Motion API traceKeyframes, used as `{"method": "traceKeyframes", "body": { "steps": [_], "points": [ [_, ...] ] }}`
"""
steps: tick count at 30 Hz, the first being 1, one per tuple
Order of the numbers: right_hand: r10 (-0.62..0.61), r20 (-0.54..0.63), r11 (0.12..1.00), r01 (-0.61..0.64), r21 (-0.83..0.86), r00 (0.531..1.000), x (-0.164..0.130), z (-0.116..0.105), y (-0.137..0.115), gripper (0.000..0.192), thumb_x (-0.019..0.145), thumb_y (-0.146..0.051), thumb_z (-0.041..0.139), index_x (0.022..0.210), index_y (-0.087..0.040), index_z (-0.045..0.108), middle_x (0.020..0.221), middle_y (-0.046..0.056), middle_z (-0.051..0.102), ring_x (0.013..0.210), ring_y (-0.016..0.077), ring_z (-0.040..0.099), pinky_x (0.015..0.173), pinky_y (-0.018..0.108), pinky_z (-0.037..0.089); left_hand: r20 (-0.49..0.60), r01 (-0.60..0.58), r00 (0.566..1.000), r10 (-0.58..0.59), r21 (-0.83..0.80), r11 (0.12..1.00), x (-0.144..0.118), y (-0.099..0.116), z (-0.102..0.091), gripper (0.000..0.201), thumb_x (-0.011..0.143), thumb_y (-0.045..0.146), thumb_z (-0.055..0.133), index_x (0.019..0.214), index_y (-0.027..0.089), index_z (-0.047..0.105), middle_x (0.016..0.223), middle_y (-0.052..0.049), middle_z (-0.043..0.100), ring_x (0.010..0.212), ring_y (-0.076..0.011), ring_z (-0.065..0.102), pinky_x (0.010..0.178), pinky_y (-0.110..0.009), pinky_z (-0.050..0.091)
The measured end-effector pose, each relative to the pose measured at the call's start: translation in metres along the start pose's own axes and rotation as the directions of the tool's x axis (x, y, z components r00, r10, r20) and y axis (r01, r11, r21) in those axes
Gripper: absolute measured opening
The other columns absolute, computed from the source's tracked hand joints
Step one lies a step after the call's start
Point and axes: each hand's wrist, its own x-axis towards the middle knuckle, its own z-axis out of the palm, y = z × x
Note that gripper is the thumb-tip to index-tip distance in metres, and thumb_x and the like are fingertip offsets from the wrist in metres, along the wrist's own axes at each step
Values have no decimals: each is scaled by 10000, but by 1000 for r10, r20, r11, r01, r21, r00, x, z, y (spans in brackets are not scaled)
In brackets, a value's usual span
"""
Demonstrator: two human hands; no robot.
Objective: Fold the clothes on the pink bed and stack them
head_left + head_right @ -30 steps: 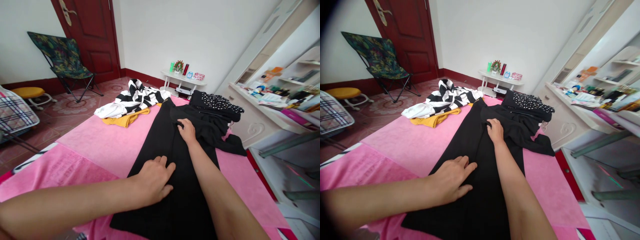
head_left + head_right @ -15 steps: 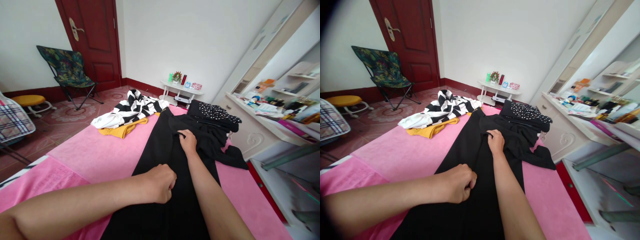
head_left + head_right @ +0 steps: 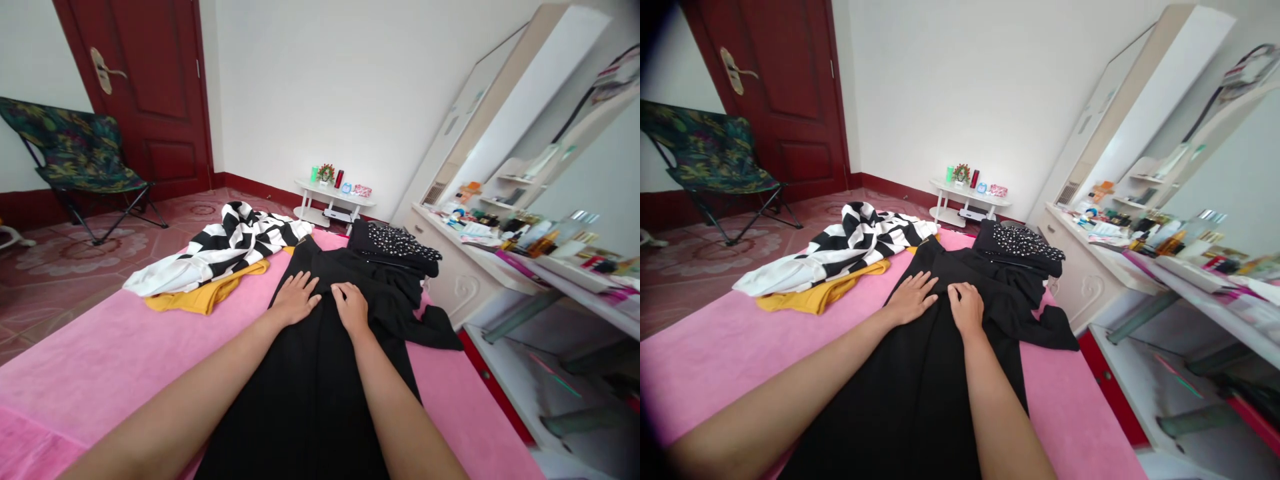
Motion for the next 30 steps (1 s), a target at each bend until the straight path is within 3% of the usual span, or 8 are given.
{"method": "traceKeyframes", "body": {
  "steps": [5,8,11,14,22,24,28,30],
  "points": [
    [-6,-31,999,4,-39,1000,11,-8,10,245,866,-273,472,1033,-222,644,1113,67,601,1059,209,547,912,347,442,2,-48,999,48,48,998,-5,-4,7,536,943,511,302,1421,272,343,1520,-79,226,1400,-271,153,1115,-481,137],
    [84,72,987,-73,-144,994,32,-32,31,380,803,-239,562,1180,-197,572,1256,101,533,1161,243,494,976,395,401,5,-56,998,55,35,998,-5,-5,5,519,942,527,301,1414,316,348,1521,-71,226,1401,-277,146,1111,-490,138],
    [299,300,950,-252,-186,906,54,-60,60,506,741,-256,660,1220,-141,545,1128,127,624,1002,243,603,883,382,466,0,-84,997,84,5,996,-5,-7,2,497,935,555,298,1395,379,357,1526,-45,217,1401,-281,146,1107,-503,137],
    [345,459,938,-299,-172,819,63,-80,85,406,655,-314,756,1001,-123,667,872,87,699,779,205,662,749,310,517,3,-118,993,119,-41,992,-7,-8,-1,463,929,571,302,1362,429,389,1533,-11,199,1396,-286,166,1101,-522,139],
    [457,357,865,-313,-392,815,58,-96,99,591,552,-434,787,1071,-183,656,1084,141,651,1017,316,608,860,431,475,14,-137,990,139,-100,986,-9,-6,-8,424,917,539,379,1307,402,473,1505,20,278,1387,-283,195,1101,-545,132],
    [516,424,843,-354,-405,744,61,-107,98,536,530,-443,790,978,-166,686,994,143,681,926,314,639,786,420,505,11,-136,990,138,-104,985,-9,-6,-8,423,917,536,384,1303,391,479,1503,17,284,1385,-281,200,1102,-543,136],
    [432,757,850,-501,-161,490,61,-138,103,412,514,-450,787,795,-162,697,799,85,709,706,225,659,614,305,518,6,-138,990,140,-114,984,-8,-7,-6,421,916,538,383,1298,390,481,1501,13,287,1385,-281,201,1099,-547,142],
    [371,810,834,-546,-76,453,52,-148,111,413,501,-450,790,782,-164,691,772,64,708,694,208,657,618,288,513,-1,-142,990,143,-114,983,-8,-8,-5,418,915,542,384,1294,395,483,1500,13,289,1384,-284,203,1096,-552,140]
  ]
}}
